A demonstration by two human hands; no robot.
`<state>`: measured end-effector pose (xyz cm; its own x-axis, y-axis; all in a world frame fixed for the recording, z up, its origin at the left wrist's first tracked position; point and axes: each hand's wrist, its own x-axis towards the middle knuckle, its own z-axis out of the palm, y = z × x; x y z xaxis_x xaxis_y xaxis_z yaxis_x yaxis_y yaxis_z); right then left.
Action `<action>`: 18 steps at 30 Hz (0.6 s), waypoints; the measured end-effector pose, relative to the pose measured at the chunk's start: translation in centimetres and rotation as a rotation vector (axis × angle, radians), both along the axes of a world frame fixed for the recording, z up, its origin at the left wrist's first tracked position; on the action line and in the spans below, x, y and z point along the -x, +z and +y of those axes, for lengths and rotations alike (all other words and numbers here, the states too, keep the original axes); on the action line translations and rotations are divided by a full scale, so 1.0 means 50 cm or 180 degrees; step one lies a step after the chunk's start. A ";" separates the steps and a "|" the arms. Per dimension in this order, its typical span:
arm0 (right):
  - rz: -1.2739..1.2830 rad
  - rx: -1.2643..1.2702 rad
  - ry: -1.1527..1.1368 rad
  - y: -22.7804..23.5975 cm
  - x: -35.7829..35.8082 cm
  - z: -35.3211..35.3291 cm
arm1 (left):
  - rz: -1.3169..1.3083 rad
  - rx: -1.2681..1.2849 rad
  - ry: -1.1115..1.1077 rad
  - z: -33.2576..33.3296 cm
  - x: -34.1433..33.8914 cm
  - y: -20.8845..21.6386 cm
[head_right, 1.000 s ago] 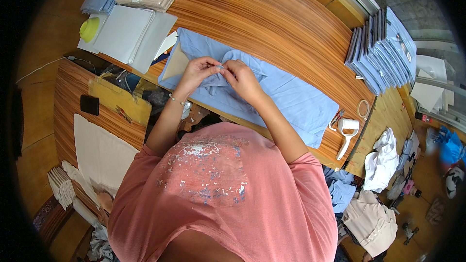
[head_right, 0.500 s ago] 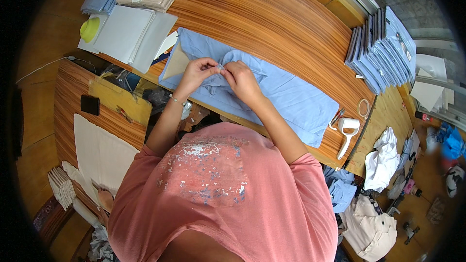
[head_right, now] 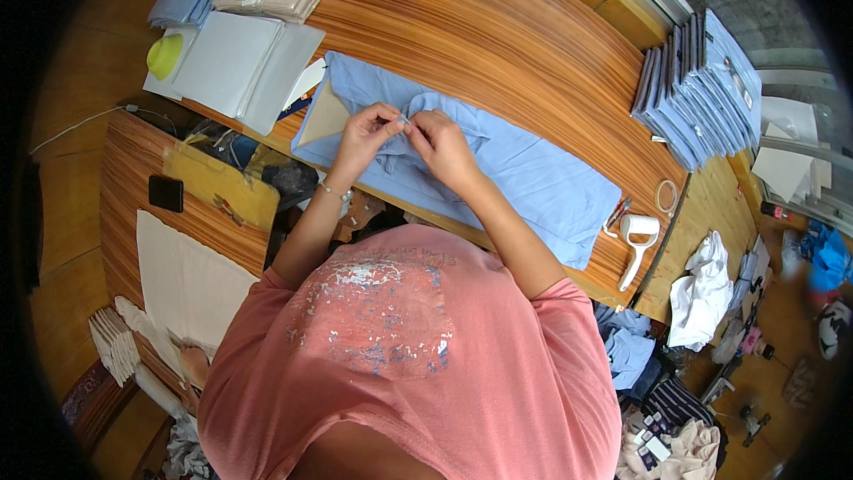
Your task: The person folds blue shirts on a wooden table. They use a cardboard template to guide the folds, place each shirt into a plastic bag, and then stack the bagged shirts on a growing pile.
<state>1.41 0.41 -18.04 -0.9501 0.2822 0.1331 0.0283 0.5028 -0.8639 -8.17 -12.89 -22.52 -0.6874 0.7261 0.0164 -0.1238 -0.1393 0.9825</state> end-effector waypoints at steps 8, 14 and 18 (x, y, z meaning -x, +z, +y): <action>0.0198 -0.0074 -0.0288 -0.008 0.010 -0.015 | 0.0893 0.0329 0.0581 0.007 -0.017 0.005; 0.0127 0.0183 -0.0366 -0.024 0.013 -0.005 | 0.0718 0.0391 0.0597 0.015 -0.010 0.029; 0.0141 0.0147 -0.0428 -0.018 0.014 -0.004 | 0.1277 0.0260 0.0669 0.021 0.001 0.042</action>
